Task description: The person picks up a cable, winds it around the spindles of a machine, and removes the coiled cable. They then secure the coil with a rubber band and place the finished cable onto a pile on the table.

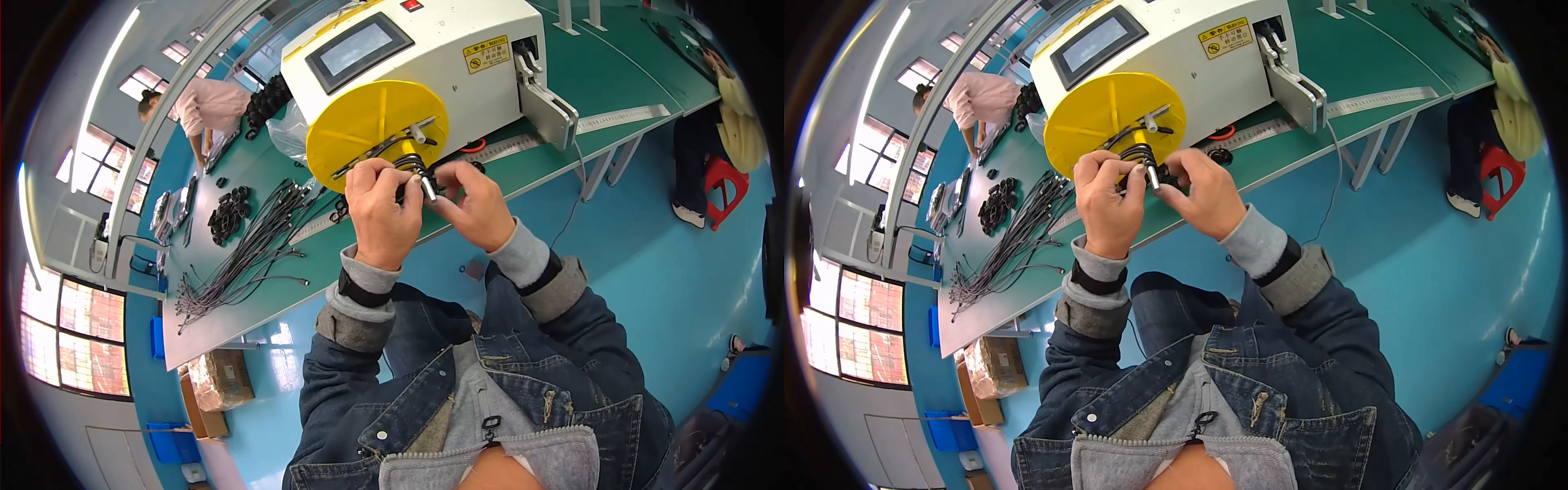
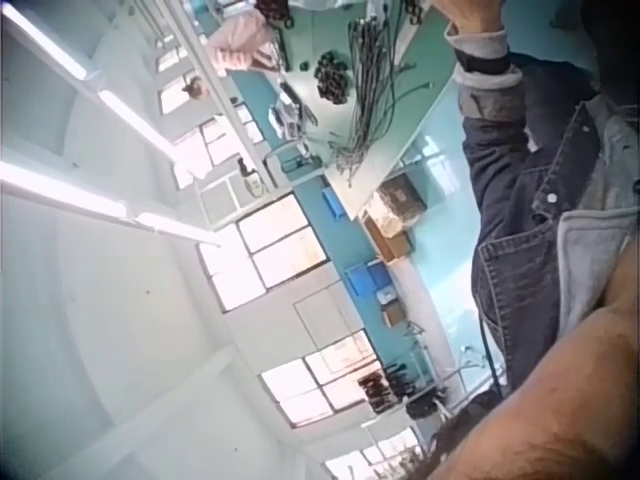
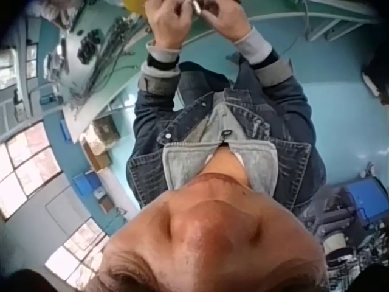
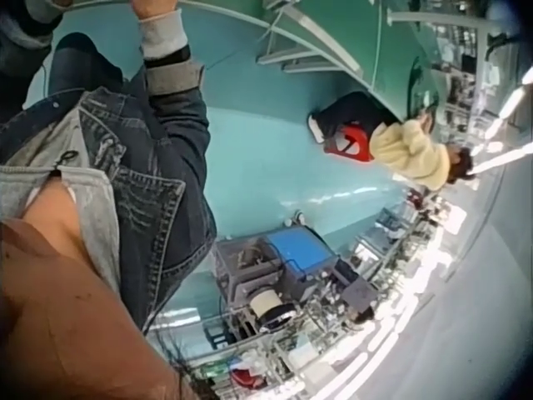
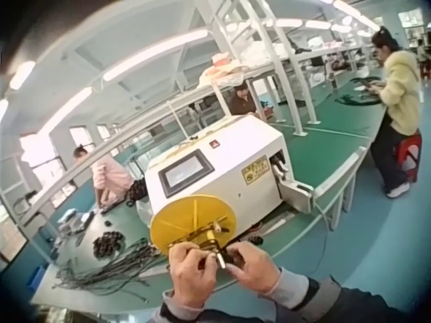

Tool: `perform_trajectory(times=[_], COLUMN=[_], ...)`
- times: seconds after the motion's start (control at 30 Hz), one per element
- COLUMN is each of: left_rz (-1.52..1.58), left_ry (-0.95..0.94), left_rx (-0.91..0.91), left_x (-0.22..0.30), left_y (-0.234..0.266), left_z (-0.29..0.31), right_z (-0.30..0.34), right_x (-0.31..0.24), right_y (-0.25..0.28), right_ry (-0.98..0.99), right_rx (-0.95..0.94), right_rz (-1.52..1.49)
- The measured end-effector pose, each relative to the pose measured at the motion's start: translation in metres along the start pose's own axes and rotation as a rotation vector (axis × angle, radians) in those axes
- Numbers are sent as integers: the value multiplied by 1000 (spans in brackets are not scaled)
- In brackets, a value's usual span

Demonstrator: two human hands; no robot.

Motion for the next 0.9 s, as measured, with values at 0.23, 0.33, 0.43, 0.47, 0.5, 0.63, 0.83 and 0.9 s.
perform_trajectory(times=[0.23, 0.33, 0.43, 0.47, 0.5, 0.63, 0.83, 0.9], left_rz=[82, -58, -78, -30, 17, 37, 105, 147], left_ry=[119, 145, 135, 113, 94, 199, 237, 220], left_rx=[-138, -218, -254, -247, -240, -346, -371, -372], left_x=[-19, -18, -22, -24, -23, -26, -36, -38], left_y=[-12, -17, -20, -20, -19, -18, -15, -17], left_z=[0, 4, 4, 4, 4, -4, -2, -2], right_z=[-29, -31, -25, -22, -18, -20, -8, -3], right_x=[4, 2, -9, -14, -19, 20, 52, 50], right_y=[-8, -16, -14, -10, -8, -16, -40, -49], right_ry=[175, 207, 231, 242, 253, 17, -336, -350], right_rx=[2, 78, 158, 199, 237, -10, -206, -216], right_rz=[110, 173, 261, 319, 375, 22, -906, -1095])
Point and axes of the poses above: each hand's wrist, its own z-axis away from the middle knuckle, its own y-axis out of the back of the hand, x = y × z, the point moved 8 cm from there along -z, towards the middle knuckle, and after that the axes turned 15 degrees about -x, right-handed, at the moved point
